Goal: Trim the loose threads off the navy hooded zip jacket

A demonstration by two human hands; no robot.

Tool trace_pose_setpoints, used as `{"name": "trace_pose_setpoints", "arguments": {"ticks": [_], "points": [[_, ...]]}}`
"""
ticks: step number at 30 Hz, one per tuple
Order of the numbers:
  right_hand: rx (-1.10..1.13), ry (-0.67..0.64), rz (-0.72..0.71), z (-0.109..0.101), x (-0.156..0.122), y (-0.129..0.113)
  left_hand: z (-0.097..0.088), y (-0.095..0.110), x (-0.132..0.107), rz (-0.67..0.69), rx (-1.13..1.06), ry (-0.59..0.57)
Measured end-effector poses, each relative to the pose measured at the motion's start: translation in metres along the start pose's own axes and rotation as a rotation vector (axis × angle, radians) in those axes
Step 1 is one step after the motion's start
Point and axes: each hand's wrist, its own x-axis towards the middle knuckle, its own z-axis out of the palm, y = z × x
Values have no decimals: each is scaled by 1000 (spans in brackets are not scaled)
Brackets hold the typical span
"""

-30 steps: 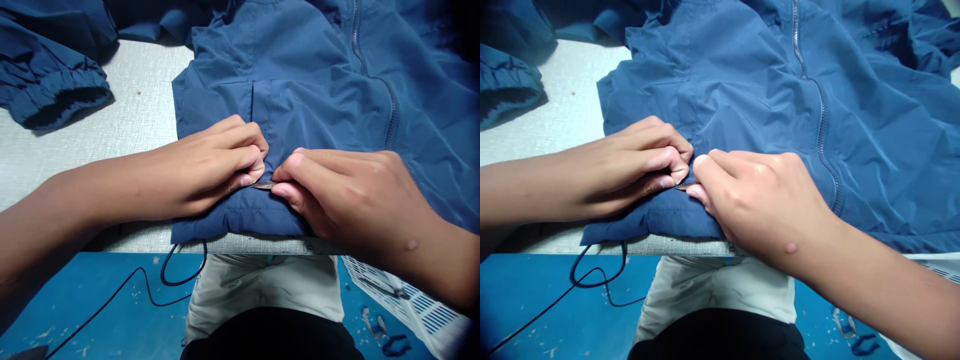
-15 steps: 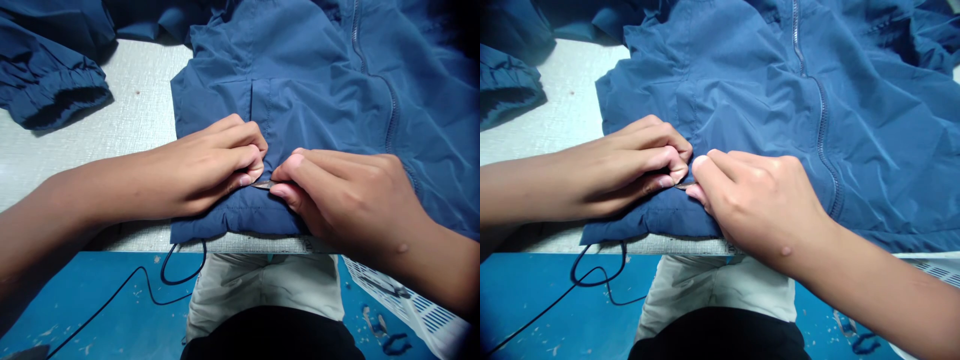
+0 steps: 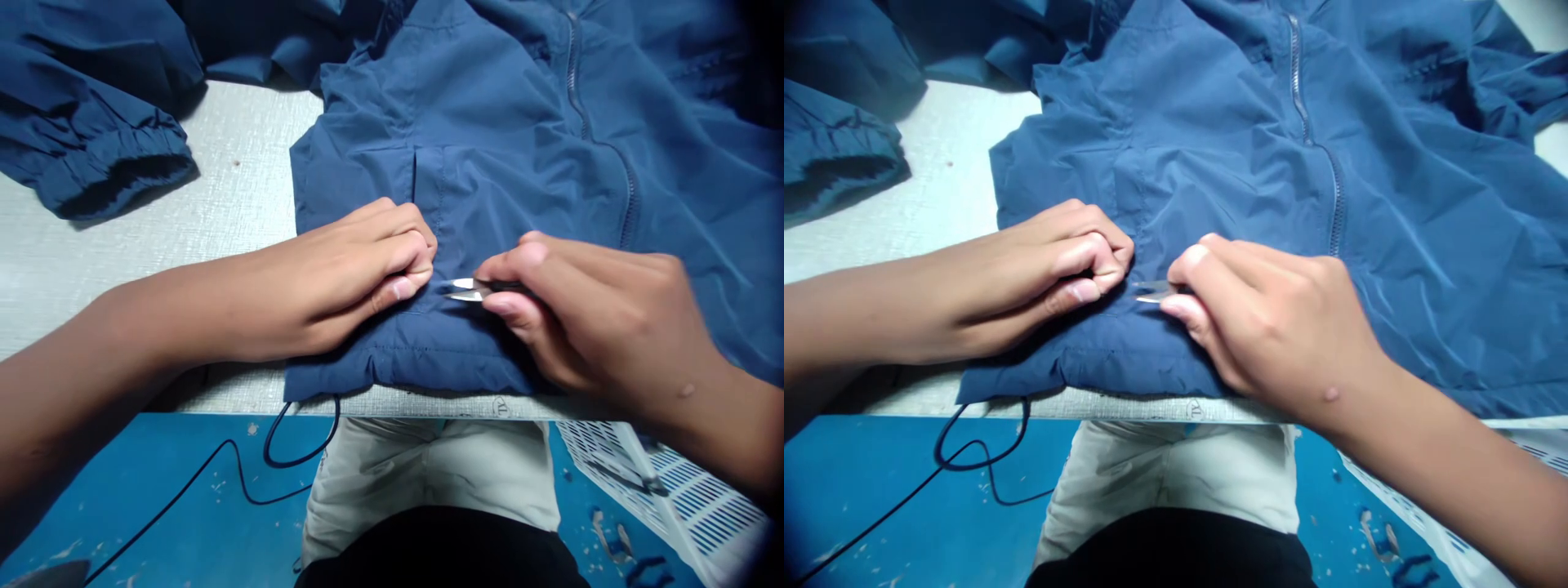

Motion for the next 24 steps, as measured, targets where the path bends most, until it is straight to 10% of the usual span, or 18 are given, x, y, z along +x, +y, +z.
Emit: {"name": "trace_pose_setpoints", "arguments": {"ticks": [14, 24], "points": [[301, 172, 302, 3, -4, 18, -19, 10, -8, -35, -45, 216], [348, 209, 309, 1, -7, 18, -24, 56, -103, -397, -307, 307]]}}
